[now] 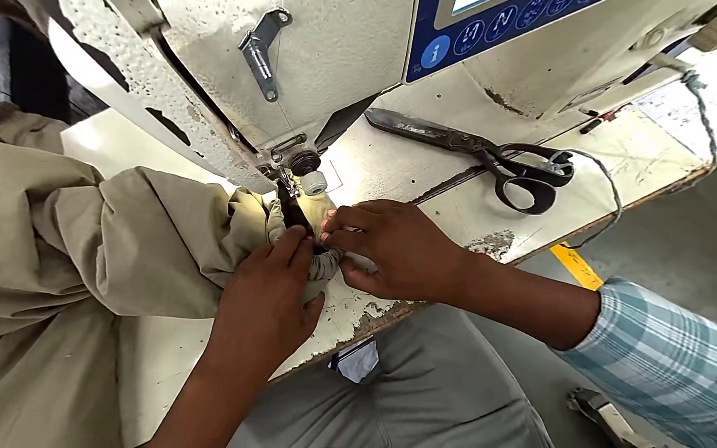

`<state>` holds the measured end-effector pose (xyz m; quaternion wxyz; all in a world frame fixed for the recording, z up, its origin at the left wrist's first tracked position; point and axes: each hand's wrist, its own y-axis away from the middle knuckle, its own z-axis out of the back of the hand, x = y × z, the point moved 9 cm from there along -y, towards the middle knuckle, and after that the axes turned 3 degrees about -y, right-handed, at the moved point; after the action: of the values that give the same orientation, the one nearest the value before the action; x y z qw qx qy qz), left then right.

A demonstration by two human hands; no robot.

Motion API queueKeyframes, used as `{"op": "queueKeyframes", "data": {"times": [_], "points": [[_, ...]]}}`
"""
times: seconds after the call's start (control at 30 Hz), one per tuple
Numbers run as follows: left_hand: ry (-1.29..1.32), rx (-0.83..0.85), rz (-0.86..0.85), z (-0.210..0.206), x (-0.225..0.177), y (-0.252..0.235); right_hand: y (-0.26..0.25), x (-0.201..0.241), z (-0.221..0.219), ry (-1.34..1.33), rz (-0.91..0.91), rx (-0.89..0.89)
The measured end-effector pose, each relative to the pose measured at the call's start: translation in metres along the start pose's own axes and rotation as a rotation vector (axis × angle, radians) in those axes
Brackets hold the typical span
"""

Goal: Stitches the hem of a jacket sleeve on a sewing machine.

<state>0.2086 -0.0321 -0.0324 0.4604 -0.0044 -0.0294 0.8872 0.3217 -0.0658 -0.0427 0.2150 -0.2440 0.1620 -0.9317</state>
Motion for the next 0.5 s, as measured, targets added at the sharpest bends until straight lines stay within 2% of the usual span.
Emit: {"op": "queueKeyframes", "data": {"times": [0.5], "points": [[0.062,-0.018,0.036,-0.0018,0.0073,0.0001,0.0024,-0.0023,-0.0016,-0.011,-0.026,-0.081]]}}
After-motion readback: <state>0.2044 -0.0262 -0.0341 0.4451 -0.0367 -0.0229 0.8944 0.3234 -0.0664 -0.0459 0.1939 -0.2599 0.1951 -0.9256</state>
